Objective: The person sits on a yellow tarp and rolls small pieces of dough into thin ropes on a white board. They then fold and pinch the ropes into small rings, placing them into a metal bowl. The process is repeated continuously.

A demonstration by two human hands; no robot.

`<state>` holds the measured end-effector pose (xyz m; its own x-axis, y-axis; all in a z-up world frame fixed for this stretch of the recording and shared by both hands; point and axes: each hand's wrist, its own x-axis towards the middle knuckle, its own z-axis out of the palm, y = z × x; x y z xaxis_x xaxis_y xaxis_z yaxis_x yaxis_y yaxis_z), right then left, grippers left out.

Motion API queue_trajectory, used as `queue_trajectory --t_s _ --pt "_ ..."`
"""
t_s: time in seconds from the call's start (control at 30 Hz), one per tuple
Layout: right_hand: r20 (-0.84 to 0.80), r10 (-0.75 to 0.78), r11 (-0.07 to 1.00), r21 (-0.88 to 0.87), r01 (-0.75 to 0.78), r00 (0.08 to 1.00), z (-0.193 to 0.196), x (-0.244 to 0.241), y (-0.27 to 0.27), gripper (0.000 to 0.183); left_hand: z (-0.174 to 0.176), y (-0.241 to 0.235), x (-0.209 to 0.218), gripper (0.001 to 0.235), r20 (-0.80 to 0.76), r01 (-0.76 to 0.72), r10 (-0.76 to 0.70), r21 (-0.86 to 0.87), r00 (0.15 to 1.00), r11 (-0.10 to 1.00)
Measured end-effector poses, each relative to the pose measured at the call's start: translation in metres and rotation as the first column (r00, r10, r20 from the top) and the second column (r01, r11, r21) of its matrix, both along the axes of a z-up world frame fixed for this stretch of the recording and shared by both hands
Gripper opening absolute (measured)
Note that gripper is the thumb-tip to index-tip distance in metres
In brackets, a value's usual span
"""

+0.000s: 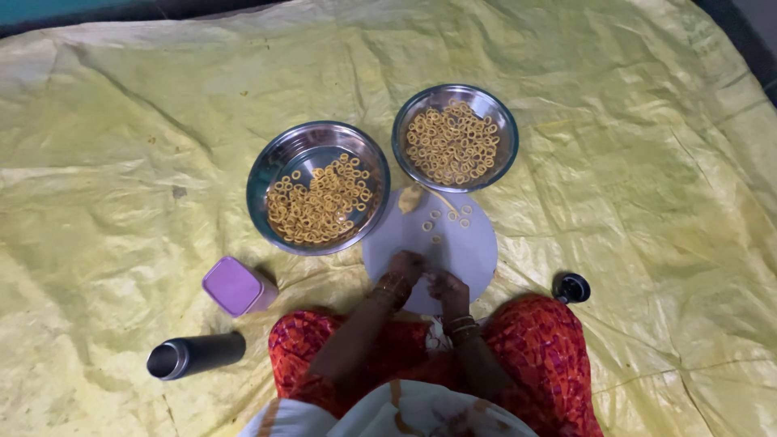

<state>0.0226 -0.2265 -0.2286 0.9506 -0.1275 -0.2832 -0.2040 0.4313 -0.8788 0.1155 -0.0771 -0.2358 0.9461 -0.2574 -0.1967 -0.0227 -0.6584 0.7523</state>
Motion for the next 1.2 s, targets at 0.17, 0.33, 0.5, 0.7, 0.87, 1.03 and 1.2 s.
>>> queue_trajectory --t_s 0.17,0.33,0.5,0.7,0.87,1.03,1.2 --pt "-0.007 0.106 0.989 -0.099 -0.106 0.994 0.01 -0.007 0.006 0.024 0.01 0.029 -0.032 0.021 -0.078 -0.061 0.052 -0.122 0.996 0.991" --pt "-0.036 0.185 0.948 -0.258 -0.188 0.982 0.021 -0.016 0.011 0.024 0.025 0.045 -0.056 0.019 -0.351 -0.209 0.09 -0.317 0.932 0.925" --pt "0.073 0.229 0.961 -0.177 -0.213 0.971 0.041 -0.026 0.013 0.033 0.032 0.054 -0.076 0.027 -0.335 -0.195 0.059 -0.388 0.94 0.901" --pt "-0.101 0.182 0.978 -0.088 -0.191 0.978 0.085 -0.036 0.009 0.024 0.037 0.06 -0.082 0.026 -0.415 -0.278 0.015 -0.581 0.91 0.765" --pt "-0.115 0.212 0.976 -0.032 -0.217 0.971 0.099 -0.039 0.013 0.022 0.042 0.062 -0.077 0.022 -0.473 -0.361 0.017 -0.65 0.881 0.669" --pt "-0.087 0.266 0.964 0.018 -0.265 0.96 0.101 -0.039 0.02 0.021 0.064 0.067 -0.082 0.023 -0.552 -0.469 0.045 -0.66 0.833 0.587" --pt "-0.066 0.268 0.963 0.033 -0.266 0.961 0.111 -0.041 0.021 0.019 0.094 0.073 -0.091 0.023 -0.565 -0.454 0.037 -0.621 0.824 0.639"
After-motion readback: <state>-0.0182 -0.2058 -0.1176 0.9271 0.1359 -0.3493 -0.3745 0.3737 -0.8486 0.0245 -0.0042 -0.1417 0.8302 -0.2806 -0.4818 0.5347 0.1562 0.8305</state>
